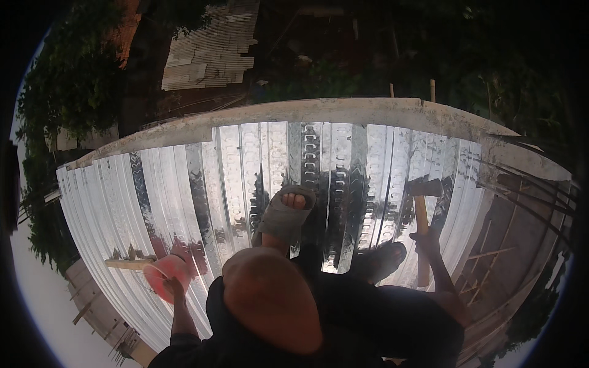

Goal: The person hammers nails into a corrugated metal roof sheet using a hammer, securing it to the roof structure. The person then walks along the roof and picks up a nail from the surface.

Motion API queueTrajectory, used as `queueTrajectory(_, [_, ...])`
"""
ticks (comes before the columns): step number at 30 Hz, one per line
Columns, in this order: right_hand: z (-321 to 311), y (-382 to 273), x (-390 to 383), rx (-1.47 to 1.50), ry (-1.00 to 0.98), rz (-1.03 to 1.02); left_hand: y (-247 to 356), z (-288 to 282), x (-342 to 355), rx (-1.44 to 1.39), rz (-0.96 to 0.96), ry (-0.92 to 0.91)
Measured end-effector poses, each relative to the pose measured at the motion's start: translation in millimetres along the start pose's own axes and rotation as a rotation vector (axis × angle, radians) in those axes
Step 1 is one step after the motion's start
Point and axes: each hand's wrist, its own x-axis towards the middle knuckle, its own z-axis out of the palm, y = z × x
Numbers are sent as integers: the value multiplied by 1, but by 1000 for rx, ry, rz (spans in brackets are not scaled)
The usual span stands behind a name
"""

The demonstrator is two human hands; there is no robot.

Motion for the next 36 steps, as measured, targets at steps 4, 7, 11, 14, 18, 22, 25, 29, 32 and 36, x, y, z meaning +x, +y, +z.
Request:
queueTrajectory(4, [8,-17,-9,-38,2,-43,97,-53,-17,108,-89,-318])
queueTrajectory(7, [19,5,5,99,-15,53,172,-103,0,269,129,-192])
queueTrajectory(11, [22,-2,-9,24,-35,-26,232,-134,25,234,432,-145])
queueTrajectory(14, [26,-12,-17,-10,24,-39,242,-138,36,196,565,-171])
queueTrajectory(18, [22,-16,-6,-25,-47,-20,245,-162,28,132,556,-126])
queueTrajectory(22, [22,-30,-14,-78,-15,-59,261,-139,-21,-49,387,-123])
queueTrajectory(25, [33,-35,-7,-60,-3,-46,278,-141,-63,-134,482,-172])
queueTrajectory(29, [35,-35,1,-59,23,-19,285,-142,-111,-153,434,-287])
queueTrajectory(32, [34,-33,6,-59,45,-4,293,-139,-121,-339,319,-366])
queueTrajectory(36, [32,-31,11,-58,60,11,262,-124,-101,-959,-158,-472])
